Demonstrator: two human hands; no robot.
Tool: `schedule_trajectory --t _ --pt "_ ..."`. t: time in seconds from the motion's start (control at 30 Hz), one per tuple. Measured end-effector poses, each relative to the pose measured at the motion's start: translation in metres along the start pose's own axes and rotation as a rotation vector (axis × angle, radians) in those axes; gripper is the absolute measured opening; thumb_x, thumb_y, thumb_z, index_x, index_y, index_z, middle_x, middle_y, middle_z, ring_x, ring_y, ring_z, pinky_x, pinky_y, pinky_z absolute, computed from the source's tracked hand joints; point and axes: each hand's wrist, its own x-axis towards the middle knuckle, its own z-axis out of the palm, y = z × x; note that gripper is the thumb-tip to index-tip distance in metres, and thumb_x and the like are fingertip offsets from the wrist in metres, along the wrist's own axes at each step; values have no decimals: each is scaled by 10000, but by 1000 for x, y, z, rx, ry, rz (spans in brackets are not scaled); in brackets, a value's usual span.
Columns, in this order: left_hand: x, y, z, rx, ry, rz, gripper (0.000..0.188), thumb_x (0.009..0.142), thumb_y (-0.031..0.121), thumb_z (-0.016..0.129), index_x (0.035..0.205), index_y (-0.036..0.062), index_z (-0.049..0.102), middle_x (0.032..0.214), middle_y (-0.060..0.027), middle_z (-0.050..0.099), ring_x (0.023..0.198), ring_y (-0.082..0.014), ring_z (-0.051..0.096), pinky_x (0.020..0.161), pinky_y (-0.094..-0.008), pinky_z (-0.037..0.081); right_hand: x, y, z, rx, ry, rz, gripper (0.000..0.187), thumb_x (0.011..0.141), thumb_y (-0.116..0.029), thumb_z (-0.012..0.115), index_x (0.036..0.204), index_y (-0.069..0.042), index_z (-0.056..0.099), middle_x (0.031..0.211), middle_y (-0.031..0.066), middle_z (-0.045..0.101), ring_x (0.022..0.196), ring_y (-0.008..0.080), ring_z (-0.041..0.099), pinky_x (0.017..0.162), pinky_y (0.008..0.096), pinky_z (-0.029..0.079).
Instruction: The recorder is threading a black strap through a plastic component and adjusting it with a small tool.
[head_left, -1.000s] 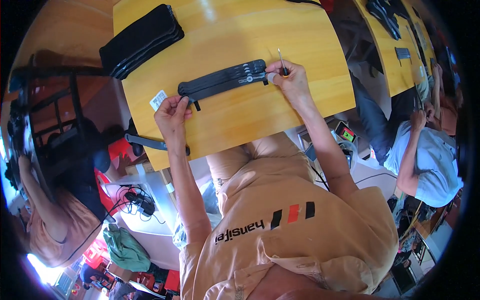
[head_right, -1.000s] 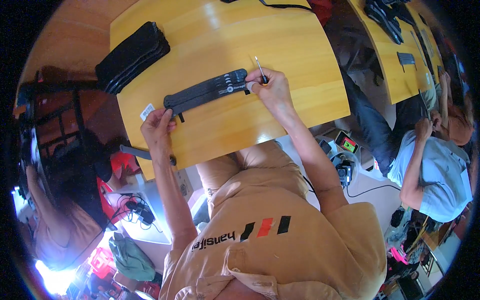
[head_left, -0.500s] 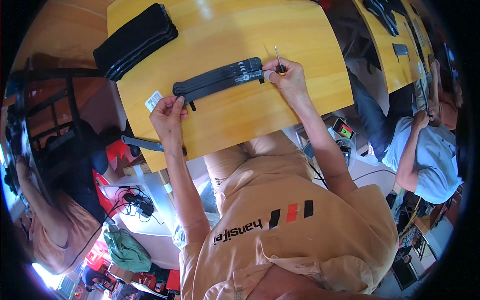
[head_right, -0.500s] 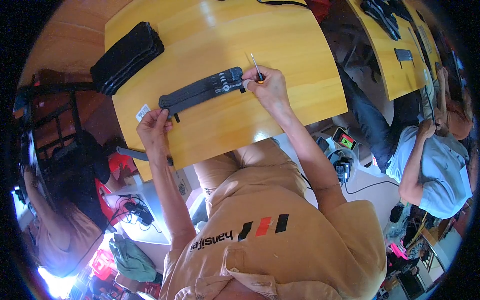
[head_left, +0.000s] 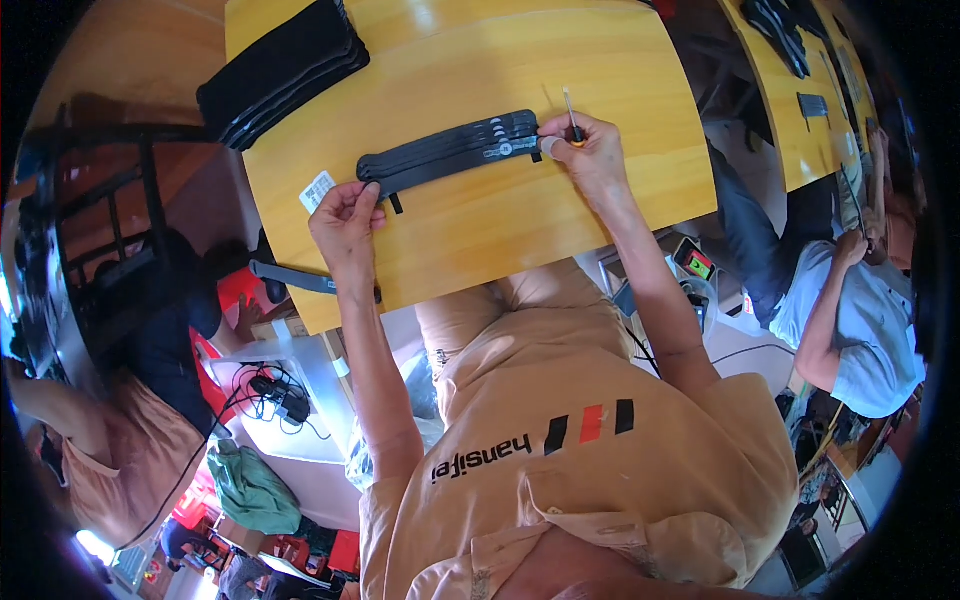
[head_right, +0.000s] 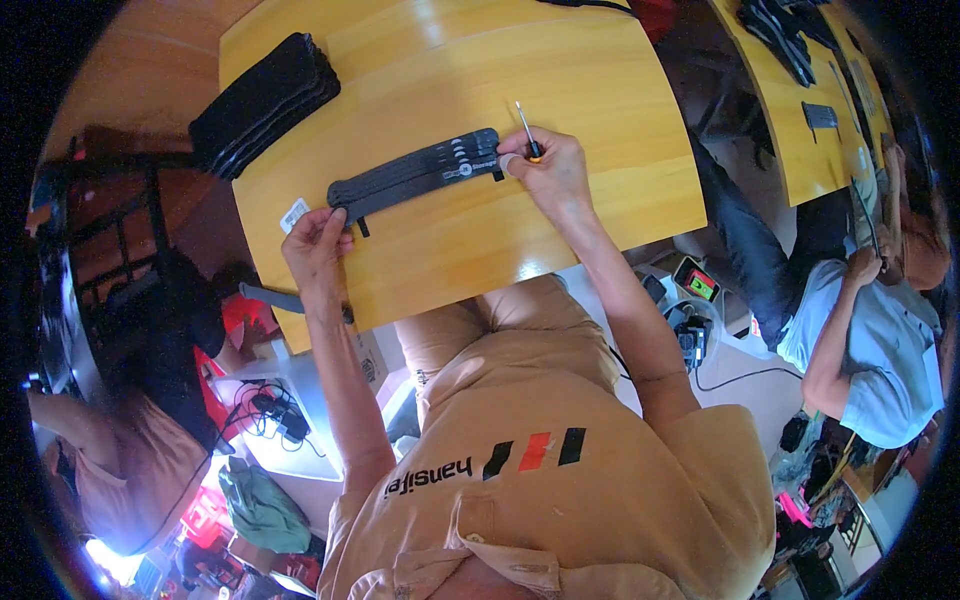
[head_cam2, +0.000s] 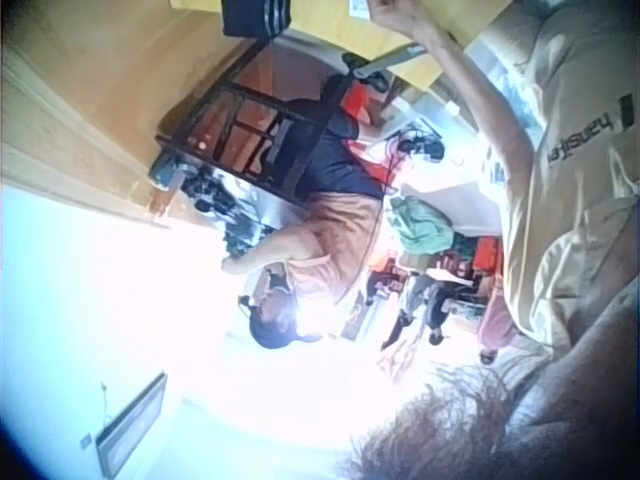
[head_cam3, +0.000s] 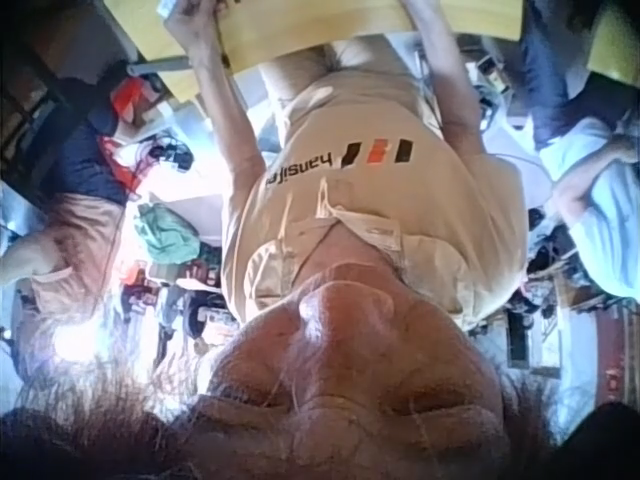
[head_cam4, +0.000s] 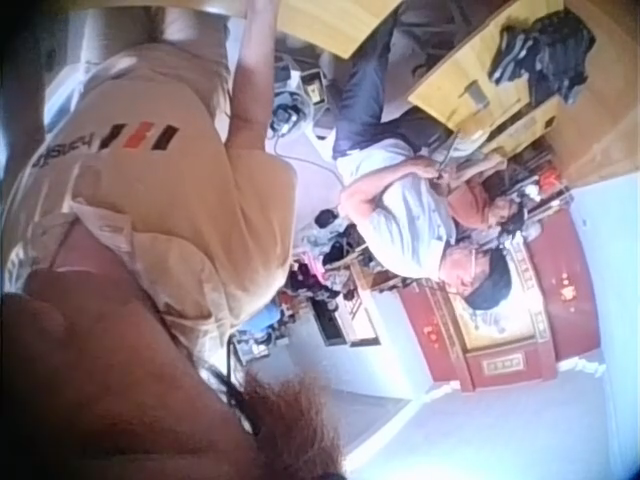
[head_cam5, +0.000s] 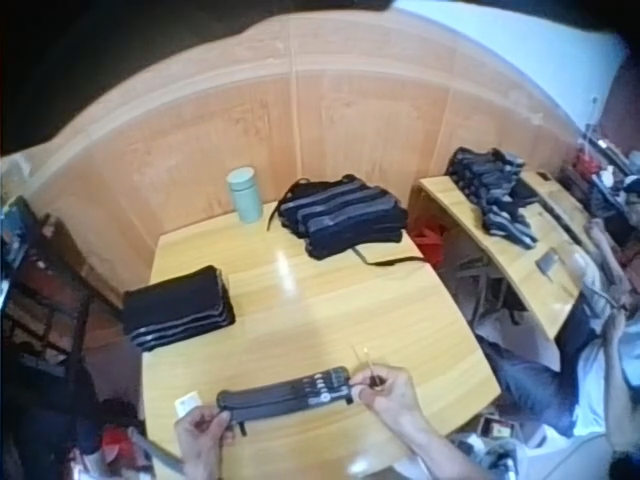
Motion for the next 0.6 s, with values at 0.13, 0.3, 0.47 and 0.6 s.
schedule_trajectory --t 0.13,0.3,0.47,0.6 --pt "1 -3 -1 -4 12 -10 86 763 39 649 799 -13 591 666 -29 572 509 -65 515 457 -173 441 1 1 1 -19 6 -16 79 675 35 626 744 -2 625 616 -19 544 555 39 454 507 180 366" --pt "3 -6 -3 -32 3 -3 89 762 41 651 794 -14 589 662 -28 570 506 -65 514 451 -174 440 0 1 1 -36 8 -14 86 666 38 623 738 -8 626 600 -23 538 545 36 448 500 183 364" --pt "2 -3 0 8 15 -14 93 761 47 654 793 -13 590 662 -28 572 501 -65 512 447 -176 440 1 2 -1 -63 13 -34 80 672 24 620 745 -6 629 606 -4 556 554 47 467 508 189 374" --pt "3 -4 0 9 22 -8 97 759 52 657 795 -12 593 661 -29 573 501 -65 511 445 -174 436 0 -3 -1 -78 7 -26 76 673 21 619 746 2 628 610 4 563 559 52 476 511 193 380"
